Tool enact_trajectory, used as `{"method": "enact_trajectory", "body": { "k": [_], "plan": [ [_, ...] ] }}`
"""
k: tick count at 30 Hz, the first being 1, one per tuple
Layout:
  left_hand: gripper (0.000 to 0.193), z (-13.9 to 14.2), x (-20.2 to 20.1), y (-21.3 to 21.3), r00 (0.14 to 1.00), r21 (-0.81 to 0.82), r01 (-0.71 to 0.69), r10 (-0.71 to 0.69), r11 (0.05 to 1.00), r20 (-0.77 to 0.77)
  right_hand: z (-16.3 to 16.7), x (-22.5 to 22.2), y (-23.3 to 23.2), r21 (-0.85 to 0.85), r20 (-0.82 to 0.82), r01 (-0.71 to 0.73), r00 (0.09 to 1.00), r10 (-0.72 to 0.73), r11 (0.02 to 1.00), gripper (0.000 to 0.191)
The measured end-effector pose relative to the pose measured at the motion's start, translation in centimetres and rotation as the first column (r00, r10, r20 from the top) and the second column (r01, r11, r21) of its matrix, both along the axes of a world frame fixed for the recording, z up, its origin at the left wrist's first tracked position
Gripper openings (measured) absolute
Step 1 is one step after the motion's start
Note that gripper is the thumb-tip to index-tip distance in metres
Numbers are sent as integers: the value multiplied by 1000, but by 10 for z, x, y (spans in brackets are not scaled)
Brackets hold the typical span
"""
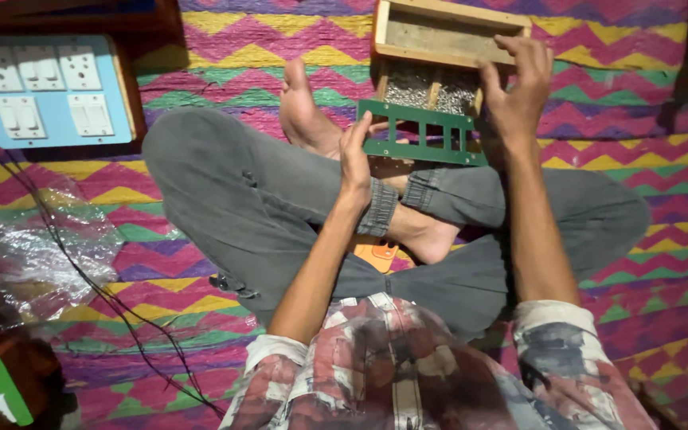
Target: The person sits cross-legged on a floor mat and assembles electrical switch and socket plates, fitting white switch and socket modules into colored plastic faceplates and securing them with small screws taken from a wooden compartment box. They work on one green plate and then a dark green plate, turning the plates over to fasten the modules from the back.
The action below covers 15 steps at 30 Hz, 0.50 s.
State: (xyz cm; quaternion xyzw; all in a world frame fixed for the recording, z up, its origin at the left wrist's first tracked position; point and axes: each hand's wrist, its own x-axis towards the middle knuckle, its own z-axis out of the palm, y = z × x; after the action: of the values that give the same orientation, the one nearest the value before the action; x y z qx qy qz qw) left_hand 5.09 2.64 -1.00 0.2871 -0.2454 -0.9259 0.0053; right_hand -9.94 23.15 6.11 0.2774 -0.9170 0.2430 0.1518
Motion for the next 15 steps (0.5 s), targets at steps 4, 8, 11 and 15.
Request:
{"method": "enact_trajectory", "body": {
  "k": [4,8,11,15],
  "plan": [
    [42,-5,3,-1,998,48,-56,57,997,-3,-6,-16,-25,-144,183,124,978,-97,982,17],
    [40,-16,5,0,995,68,-94,92,993,30,-12,-78,-49,-63,51,78,996,-75,995,14],
    [28,-27,6,1,991,80,-61,51,995,120,-16,-125,-74,46,-36,148,989,-147,988,32],
    [29,-36,4,2,993,-288,-110,118,951,10,-7,-154,-107,112,55,72,995,-78,991,57]
  ]
}}
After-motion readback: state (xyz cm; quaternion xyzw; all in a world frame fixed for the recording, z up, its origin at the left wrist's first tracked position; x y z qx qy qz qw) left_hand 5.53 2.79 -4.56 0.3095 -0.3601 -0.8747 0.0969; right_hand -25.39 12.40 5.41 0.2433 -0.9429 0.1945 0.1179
